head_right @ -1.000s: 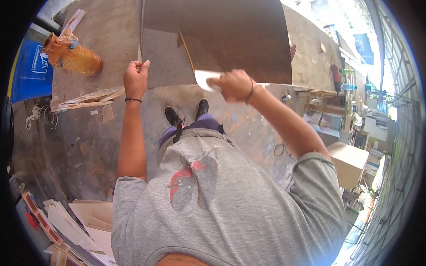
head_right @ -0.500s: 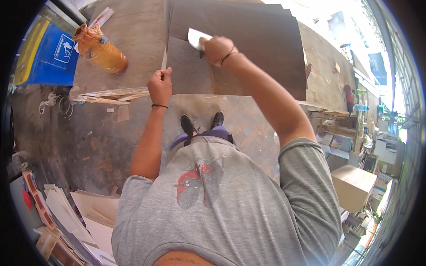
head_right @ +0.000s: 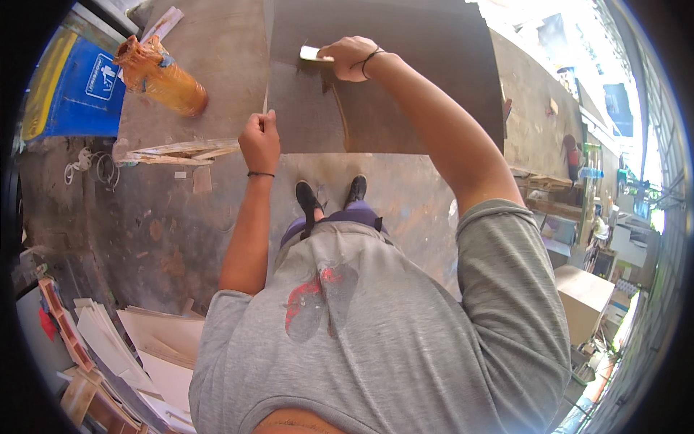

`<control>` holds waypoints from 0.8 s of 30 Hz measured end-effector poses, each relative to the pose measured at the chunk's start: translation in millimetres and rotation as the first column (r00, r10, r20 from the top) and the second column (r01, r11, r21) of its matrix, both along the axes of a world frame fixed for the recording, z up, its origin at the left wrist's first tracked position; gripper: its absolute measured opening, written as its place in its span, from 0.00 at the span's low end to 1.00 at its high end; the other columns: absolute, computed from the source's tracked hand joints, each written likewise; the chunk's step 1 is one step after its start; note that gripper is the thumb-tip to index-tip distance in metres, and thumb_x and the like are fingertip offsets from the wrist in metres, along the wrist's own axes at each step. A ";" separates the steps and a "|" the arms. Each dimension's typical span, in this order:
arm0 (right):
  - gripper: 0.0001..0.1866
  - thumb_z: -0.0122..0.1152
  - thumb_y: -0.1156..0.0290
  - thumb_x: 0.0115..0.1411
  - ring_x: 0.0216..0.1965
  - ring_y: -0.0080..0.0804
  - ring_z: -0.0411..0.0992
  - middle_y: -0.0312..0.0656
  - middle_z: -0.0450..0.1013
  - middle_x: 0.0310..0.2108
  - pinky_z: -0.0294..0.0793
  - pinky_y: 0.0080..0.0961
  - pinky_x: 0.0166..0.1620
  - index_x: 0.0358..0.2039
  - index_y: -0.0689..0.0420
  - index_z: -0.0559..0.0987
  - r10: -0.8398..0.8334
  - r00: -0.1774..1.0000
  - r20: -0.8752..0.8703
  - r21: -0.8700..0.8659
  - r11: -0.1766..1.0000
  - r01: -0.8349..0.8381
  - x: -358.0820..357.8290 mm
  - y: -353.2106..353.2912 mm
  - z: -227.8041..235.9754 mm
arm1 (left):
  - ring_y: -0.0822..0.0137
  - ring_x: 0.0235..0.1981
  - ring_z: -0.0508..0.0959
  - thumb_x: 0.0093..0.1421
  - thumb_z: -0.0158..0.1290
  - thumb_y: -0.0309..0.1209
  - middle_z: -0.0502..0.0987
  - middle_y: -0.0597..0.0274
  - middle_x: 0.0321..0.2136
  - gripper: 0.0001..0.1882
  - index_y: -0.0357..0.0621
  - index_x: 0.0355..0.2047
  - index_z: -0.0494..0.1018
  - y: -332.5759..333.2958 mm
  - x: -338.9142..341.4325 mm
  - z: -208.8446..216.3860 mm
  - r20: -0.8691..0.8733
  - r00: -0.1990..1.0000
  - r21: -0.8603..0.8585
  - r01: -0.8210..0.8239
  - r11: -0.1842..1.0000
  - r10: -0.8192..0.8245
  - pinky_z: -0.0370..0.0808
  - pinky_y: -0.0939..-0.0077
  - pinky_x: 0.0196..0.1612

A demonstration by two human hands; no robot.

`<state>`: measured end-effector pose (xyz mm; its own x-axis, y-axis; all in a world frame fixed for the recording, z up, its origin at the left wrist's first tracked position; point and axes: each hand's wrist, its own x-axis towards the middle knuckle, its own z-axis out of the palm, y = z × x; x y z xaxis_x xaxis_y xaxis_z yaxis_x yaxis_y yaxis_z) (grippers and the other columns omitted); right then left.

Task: The person pours adhesive from a bottle onto a dark wood sheet, spreads it evenly across the surface using a plastic spreader, and then uses a blue block to smooth the surface.

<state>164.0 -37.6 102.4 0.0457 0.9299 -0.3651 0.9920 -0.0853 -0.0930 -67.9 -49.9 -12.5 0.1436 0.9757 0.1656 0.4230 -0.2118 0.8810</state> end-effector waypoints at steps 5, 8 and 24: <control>0.27 0.51 0.74 0.46 0.33 0.47 0.75 0.48 0.76 0.32 0.73 0.40 0.38 0.50 0.43 0.73 0.210 0.977 0.021 -0.112 0.972 -0.207 -43.8 -59.8 4.6 | 0.53 0.19 0.76 0.57 0.55 0.40 0.74 0.51 0.16 0.18 0.37 0.19 0.72 9.9 -13.0 3.4 -0.083 0.994 -0.153 0.059 0.986 -0.072 0.70 0.64 0.25; 0.27 0.52 0.75 0.45 0.26 0.47 0.75 0.47 0.75 0.25 0.72 0.41 0.30 0.49 0.45 0.72 0.260 0.965 -0.028 -0.091 0.961 -0.262 -64.0 -108.9 2.7 | 0.53 0.19 0.76 0.56 0.55 0.40 0.74 0.50 0.16 0.19 0.36 0.19 0.72 10.1 -13.3 1.6 -0.092 0.992 -0.170 0.075 0.983 -0.092 0.70 0.64 0.25; 0.17 0.48 0.73 0.52 0.32 0.54 0.75 0.59 0.74 0.29 0.75 0.43 0.37 0.44 0.59 0.71 -0.122 0.988 0.095 0.301 0.949 0.089 -65.3 -46.1 -48.5 | 0.58 0.15 0.71 0.60 0.52 0.39 0.71 0.52 0.13 0.19 0.37 0.20 0.69 -7.4 -3.9 12.1 0.050 0.997 -0.064 -0.053 0.997 0.056 0.67 0.66 0.23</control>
<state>98.7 -83.7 54.0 0.1739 0.9828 -0.0621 0.9843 -0.1754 -0.0202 -71.8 -57.3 -0.4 0.0830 0.9905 0.1100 0.3859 -0.1337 0.9128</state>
